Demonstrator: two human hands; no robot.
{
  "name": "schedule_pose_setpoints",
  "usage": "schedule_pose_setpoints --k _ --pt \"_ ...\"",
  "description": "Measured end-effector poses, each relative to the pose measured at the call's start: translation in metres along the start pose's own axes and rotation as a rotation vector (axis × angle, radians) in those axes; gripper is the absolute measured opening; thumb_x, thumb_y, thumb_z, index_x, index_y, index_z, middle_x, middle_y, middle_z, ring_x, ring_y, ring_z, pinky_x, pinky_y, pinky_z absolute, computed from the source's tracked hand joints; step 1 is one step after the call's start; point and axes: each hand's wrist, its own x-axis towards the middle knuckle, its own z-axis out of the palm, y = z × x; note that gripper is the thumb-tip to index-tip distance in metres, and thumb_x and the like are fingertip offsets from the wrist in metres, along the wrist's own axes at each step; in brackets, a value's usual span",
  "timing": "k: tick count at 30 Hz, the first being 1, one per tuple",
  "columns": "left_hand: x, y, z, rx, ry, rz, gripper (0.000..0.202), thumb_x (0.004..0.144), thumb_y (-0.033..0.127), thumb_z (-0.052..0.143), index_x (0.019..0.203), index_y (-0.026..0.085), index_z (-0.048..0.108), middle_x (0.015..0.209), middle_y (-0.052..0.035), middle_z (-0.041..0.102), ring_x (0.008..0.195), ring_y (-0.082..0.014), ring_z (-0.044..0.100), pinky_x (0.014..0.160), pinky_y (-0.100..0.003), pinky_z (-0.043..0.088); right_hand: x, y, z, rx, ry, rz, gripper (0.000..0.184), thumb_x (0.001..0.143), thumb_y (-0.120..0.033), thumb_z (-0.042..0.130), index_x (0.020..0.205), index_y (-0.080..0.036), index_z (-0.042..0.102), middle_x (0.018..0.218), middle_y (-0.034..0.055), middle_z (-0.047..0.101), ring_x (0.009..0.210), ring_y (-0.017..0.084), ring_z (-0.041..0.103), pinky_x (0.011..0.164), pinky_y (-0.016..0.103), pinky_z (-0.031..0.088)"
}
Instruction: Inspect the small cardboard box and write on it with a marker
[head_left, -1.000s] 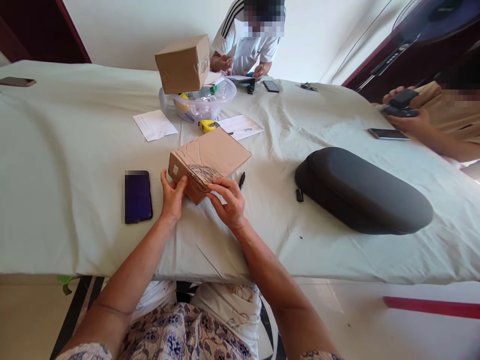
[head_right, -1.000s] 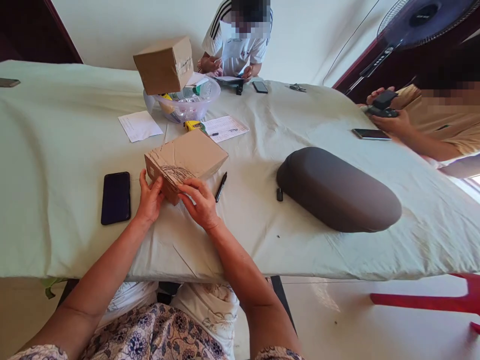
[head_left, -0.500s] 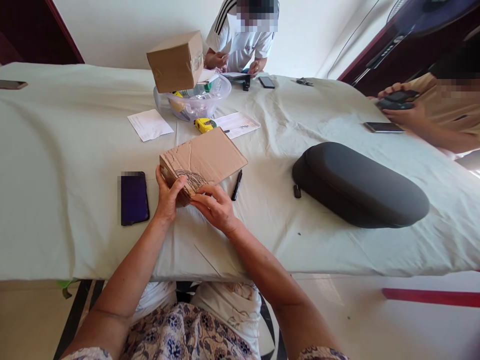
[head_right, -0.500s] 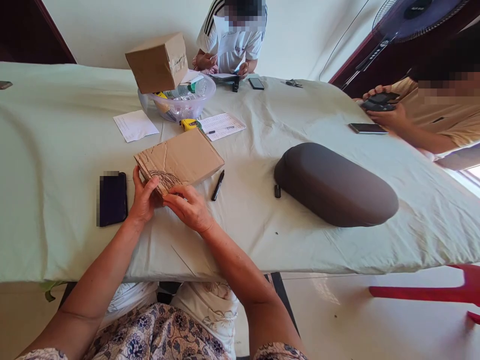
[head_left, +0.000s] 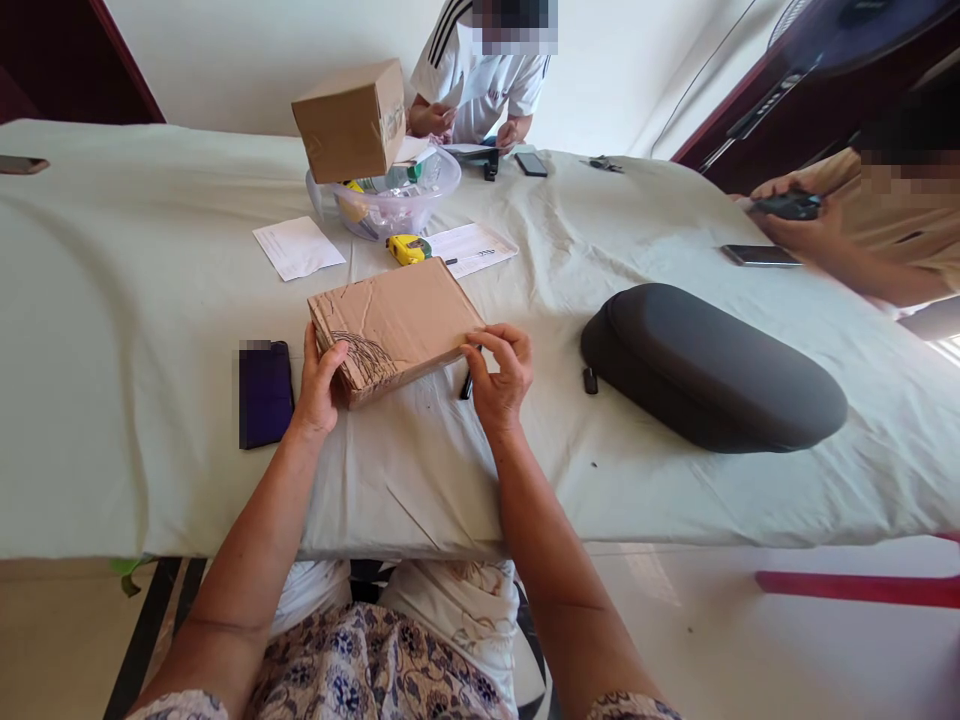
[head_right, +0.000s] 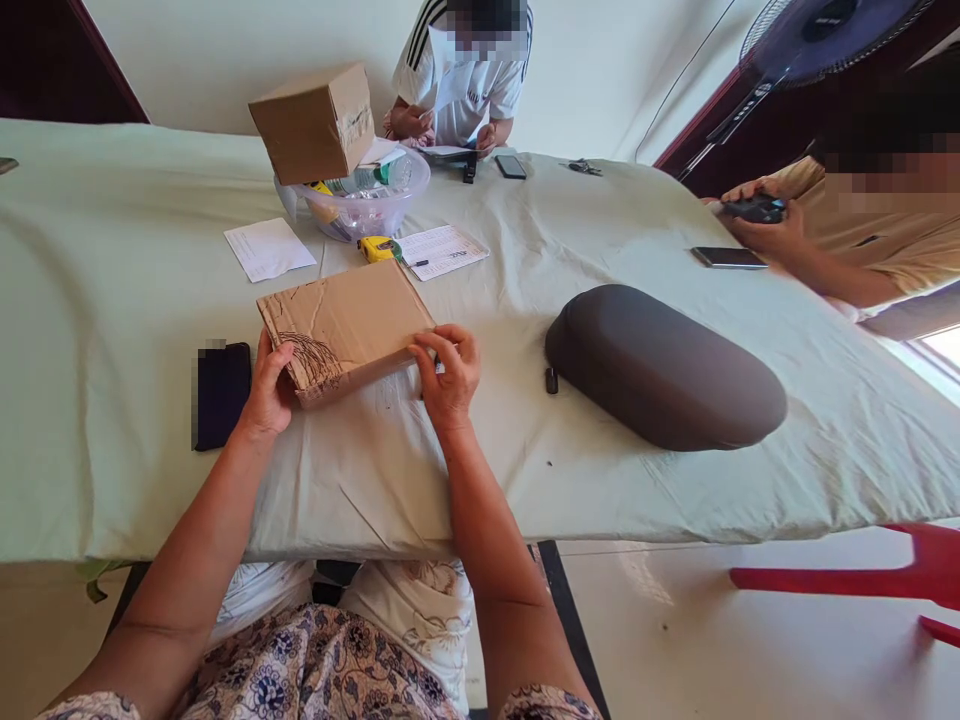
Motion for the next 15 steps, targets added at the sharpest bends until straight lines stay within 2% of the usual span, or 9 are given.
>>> schedule_pose_setpoints --k 3,7,12,15 --pt "0.0005 0.0035 -0.0012 -0.014 -0.018 -0.031 0.055 0.070 0.043 0.082 0.119 0.029 0.062 0.123 -0.0017 0.068 0.120 -0.0239 0.064 0.096 -0.033 0.055 0.0032 0.0067 -0.0013 0.083 0.040 0.184 0.028 0.090 -0.052 0.066 0.093 -0.025 0.075 0.102 0.0060 0.068 0.098 0.021 0.064 0.084 0.037 0.055" --pt "0.0015 0.0057 -0.0034 -0.052 -0.060 -0.082 0.057 0.069 0.046 0.083 0.118 0.028 0.061 0.115 -0.0020 0.072 0.116 -0.0243 0.068 0.094 -0.035 0.058 0.0035 0.0109 0.0022 0.334 0.033 0.388 0.035 0.085 -0.057 0.067 0.093 -0.023 0.073 0.091 0.0023 0.070 0.086 0.017 0.064 0.080 0.032 0.054" --pt "0.0052 0.0058 -0.0076 -0.082 -0.052 -0.182 0.051 0.069 0.057 0.080 0.103 0.022 0.066 0.102 -0.0057 0.076 0.115 -0.0283 0.070 0.097 -0.041 0.059 0.0023 0.0112 0.0032 0.384 -0.002 0.419 0.041 0.083 -0.061 0.067 0.099 -0.024 0.074 0.090 0.0013 0.072 0.086 0.017 0.065 0.081 0.032 0.053" --pt "0.0075 0.0070 -0.0100 -0.107 -0.028 -0.216 0.050 0.074 0.061 0.073 0.104 0.021 0.068 0.102 -0.0077 0.077 0.118 -0.0313 0.070 0.101 -0.047 0.059 0.0015 0.0110 0.0024 0.385 -0.036 0.390 0.043 0.085 -0.064 0.063 0.098 -0.024 0.075 0.095 0.0033 0.075 0.091 0.019 0.067 0.085 0.035 0.054"
